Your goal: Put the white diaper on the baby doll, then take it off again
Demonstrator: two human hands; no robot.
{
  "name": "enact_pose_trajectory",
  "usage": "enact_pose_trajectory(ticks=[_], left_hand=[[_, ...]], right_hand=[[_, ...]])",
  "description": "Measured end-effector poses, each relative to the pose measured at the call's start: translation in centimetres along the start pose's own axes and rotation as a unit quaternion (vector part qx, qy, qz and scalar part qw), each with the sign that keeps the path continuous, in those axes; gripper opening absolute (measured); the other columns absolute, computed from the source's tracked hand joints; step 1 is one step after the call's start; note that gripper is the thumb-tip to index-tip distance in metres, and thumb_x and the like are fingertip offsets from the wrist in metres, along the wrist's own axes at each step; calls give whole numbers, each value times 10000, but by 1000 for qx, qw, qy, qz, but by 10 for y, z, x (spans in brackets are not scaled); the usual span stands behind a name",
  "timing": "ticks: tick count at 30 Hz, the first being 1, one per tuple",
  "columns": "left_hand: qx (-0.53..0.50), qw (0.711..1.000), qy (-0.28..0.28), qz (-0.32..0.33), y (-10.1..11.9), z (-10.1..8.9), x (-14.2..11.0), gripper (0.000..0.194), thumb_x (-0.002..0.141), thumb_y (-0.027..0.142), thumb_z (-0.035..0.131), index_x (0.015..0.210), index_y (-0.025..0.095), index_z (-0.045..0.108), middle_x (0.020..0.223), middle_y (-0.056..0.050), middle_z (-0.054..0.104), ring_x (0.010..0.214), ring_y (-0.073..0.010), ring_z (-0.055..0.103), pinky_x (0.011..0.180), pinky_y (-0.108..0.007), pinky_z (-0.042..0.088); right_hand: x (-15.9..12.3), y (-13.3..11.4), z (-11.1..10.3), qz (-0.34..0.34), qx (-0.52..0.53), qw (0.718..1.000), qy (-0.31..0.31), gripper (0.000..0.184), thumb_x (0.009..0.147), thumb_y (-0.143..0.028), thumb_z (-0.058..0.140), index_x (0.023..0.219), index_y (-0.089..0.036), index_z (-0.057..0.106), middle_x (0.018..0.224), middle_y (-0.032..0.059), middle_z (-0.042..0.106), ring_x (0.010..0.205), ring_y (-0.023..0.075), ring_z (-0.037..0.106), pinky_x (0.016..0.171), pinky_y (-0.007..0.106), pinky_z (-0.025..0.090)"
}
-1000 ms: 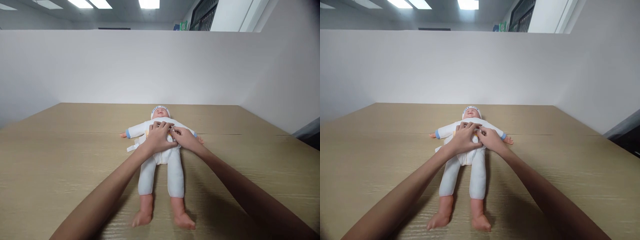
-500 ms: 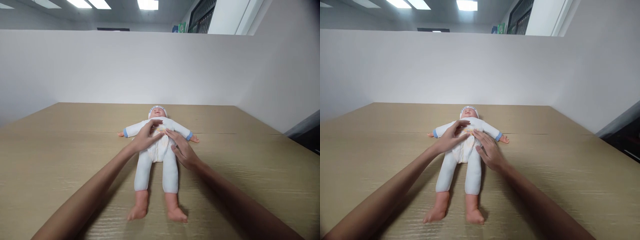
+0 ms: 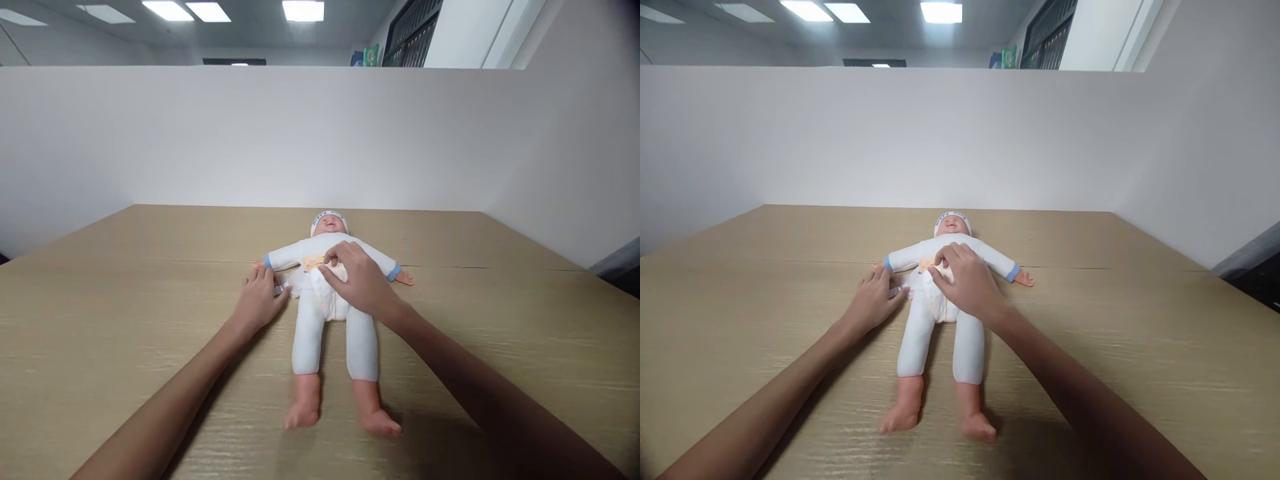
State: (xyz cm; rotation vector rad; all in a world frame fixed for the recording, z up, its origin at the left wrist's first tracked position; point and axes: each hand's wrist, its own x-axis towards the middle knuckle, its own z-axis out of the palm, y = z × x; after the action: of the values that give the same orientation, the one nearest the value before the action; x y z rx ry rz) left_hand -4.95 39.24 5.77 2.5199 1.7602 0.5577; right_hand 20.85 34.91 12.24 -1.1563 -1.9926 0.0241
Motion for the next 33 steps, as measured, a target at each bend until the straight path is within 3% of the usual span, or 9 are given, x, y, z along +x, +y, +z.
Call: enact_pose_trajectory(ticks=[5, 11, 15, 18, 21, 24, 27, 33], left_hand=[[-140, 987, -21, -78, -5, -5, 5, 282, 896, 488, 597, 863, 209, 582, 1021, -175, 714, 1163, -438, 615, 1056, -584, 445], [-301, 947, -7, -110, -6, -19, 20, 359, 923, 535, 466, 828, 218, 606, 879, -50, 687, 879, -266, 646, 811, -365, 485], [-377, 922, 2, -84, 22, -28, 33, 357, 912, 526, 506, 756, 212, 574, 796, -12, 643, 812, -206, 596, 747, -315, 441], [-418, 906, -17, -58, 49, -28, 44, 336, 902, 496, 554, 735, 206, 586, 761, -6, 630, 771, -190, 582, 699, -301, 425], [-448, 893, -43, -22, 66, -25, 51, 317, 905, 478, 590, 767, 195, 630, 796, -10, 652, 778, -187, 588, 710, -303, 435], [-471, 881, -42, 27, 67, -20, 53, 354, 963, 484, 557, 763, 195, 599, 801, -8, 619, 793, -184, 560, 749, -315, 430], [-477, 878, -25, 47, 59, -14, 51, 390, 1036, 507, 476, 791, 210, 542, 779, 4, 554, 780, -181, 523, 760, -321, 427], [-489, 872, 20, 24, 43, 8, 46, 360, 1035, 522, 595, 1202, 203, 581, 1148, -68, 659, 940, -187, 613, 805, -313, 490]], right_hand=[[30, -19, 22, 107, -142, 979, -100, 308, 972, -509, 703, 914, -233, 578, 973, 69, 736, 935, 274, 662, 749, 360, 429], [39, -20, 35, 149, -222, 951, -159, 277, 916, -444, 708, 1012, -204, 608, 1102, 117, 763, 1018, 305, 676, 742, 373, 390], [35, -15, 36, 147, -207, 955, -152, 274, 926, -466, 692, 969, -221, 578, 1067, 106, 755, 991, 299, 662, 747, 375, 381], [30, -10, 33, 127, -165, 967, -145, 326, 926, -518, 699, 894, -240, 532, 1009, 77, 727, 936, 274, 639, 734, 364, 374], [27, -4, 28, 106, -114, 978, -140, 328, 892, -459, 733, 833, -250, 487, 955, 45, 687, 899, 247, 609, 737, 347, 375], [25, 1, 25, 116, -52, 984, -127, 266, 935, -348, 662, 785, -250, 466, 884, 13, 650, 851, 211, 580, 739, 329, 368], [24, 5, 26, 132, -16, 986, -101, 327, 1012, -335, 568, 732, -247, 423, 800, -9, 600, 771, 185, 528, 697, 320, 326], [24, 11, 31, 148, -16, 986, -71, 368, 965, -253, 563, 684, -245, 326, 711, -30, 497, 676, 168, 425, 646, 327, 244]])
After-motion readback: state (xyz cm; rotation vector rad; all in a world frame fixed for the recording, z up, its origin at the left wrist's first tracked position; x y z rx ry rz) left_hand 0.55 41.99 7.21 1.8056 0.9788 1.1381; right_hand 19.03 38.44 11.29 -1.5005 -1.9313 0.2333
